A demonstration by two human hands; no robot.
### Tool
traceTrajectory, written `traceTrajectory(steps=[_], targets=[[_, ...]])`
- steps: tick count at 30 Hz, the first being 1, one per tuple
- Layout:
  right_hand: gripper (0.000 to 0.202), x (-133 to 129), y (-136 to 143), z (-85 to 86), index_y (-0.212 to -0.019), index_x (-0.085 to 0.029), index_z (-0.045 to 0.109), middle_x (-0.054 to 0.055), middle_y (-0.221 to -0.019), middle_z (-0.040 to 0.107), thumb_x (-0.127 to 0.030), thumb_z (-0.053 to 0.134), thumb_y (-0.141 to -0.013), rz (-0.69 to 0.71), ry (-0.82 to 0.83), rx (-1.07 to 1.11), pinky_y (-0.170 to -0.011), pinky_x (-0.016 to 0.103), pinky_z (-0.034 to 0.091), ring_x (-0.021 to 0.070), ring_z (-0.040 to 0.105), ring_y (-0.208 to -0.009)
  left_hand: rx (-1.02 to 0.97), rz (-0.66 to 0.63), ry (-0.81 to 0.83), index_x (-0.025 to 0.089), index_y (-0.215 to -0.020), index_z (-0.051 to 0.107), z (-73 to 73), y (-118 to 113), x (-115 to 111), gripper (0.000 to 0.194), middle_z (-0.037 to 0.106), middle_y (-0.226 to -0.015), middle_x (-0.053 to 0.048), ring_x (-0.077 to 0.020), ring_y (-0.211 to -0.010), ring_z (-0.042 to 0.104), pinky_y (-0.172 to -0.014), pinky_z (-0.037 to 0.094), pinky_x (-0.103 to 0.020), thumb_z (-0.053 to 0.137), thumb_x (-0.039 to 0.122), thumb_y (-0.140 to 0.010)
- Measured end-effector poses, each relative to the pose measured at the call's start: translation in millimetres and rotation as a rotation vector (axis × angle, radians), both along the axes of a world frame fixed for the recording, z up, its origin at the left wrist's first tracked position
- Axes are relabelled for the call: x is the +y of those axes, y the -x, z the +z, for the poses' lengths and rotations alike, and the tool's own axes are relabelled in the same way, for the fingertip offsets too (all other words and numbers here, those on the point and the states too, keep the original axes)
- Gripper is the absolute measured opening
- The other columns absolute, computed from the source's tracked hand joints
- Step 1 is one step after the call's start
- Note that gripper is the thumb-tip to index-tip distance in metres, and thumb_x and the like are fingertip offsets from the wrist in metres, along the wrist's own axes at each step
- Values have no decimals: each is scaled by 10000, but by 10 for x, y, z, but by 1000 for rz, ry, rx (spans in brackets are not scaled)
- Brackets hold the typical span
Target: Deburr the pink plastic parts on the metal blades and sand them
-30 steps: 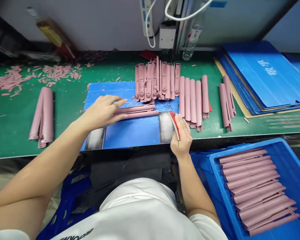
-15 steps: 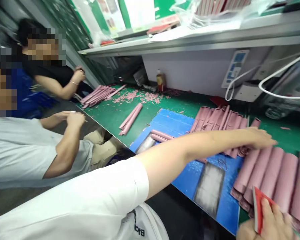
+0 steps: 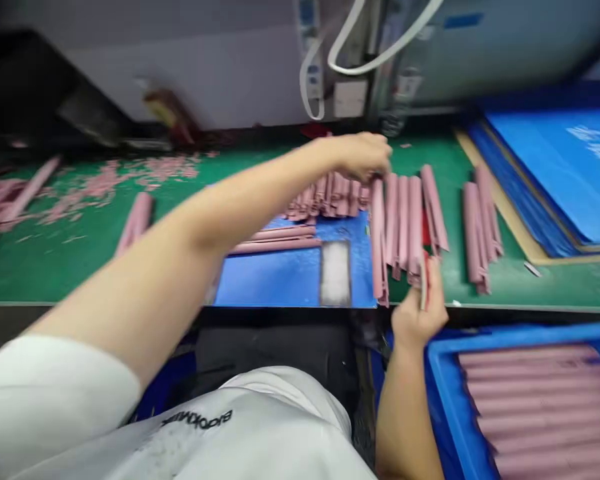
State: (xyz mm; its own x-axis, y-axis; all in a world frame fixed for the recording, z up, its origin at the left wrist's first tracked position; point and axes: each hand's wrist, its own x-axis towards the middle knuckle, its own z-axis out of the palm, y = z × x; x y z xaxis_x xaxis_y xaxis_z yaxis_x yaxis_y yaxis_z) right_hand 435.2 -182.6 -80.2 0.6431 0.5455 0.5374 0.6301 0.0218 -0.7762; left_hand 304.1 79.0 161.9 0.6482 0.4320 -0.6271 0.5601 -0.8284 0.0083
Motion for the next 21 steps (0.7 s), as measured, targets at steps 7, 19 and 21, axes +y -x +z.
traceTrajectory(steps=[7,19,21], targets=[[601,-320,39,130,-1728,-229,659,155,-1603,768,-265,494,-1152,80,17,-213,-1267,623,644,381,759,-1497,-887,495,134,74,-919,843,-134,1584,-275,322,761,-938,-48,-315,-1162,844,-1052,668,-479,791,377,-1013],[675,-195,663,93,-1728,-223,660,118,-1716,700,-165,440,-1093,527,419,-482,-1423,561,494,303,653,-1634,-1337,1235,53,173,-1286,906,-1787,3251,-2644,683,732,-856,-59,-165,-672,592,-664,592,-307,950,728,-891],[691,-202,695,63,-1741,-208,644,115,-1723,694,-163,425,-1087,515,436,-507,-1431,565,482,301,632,-1655,-1379,1282,61,168,-1288,908,-1906,3245,-2705,720,728,-864,-61,-161,-676,586,-662,588,-303,943,765,-888]])
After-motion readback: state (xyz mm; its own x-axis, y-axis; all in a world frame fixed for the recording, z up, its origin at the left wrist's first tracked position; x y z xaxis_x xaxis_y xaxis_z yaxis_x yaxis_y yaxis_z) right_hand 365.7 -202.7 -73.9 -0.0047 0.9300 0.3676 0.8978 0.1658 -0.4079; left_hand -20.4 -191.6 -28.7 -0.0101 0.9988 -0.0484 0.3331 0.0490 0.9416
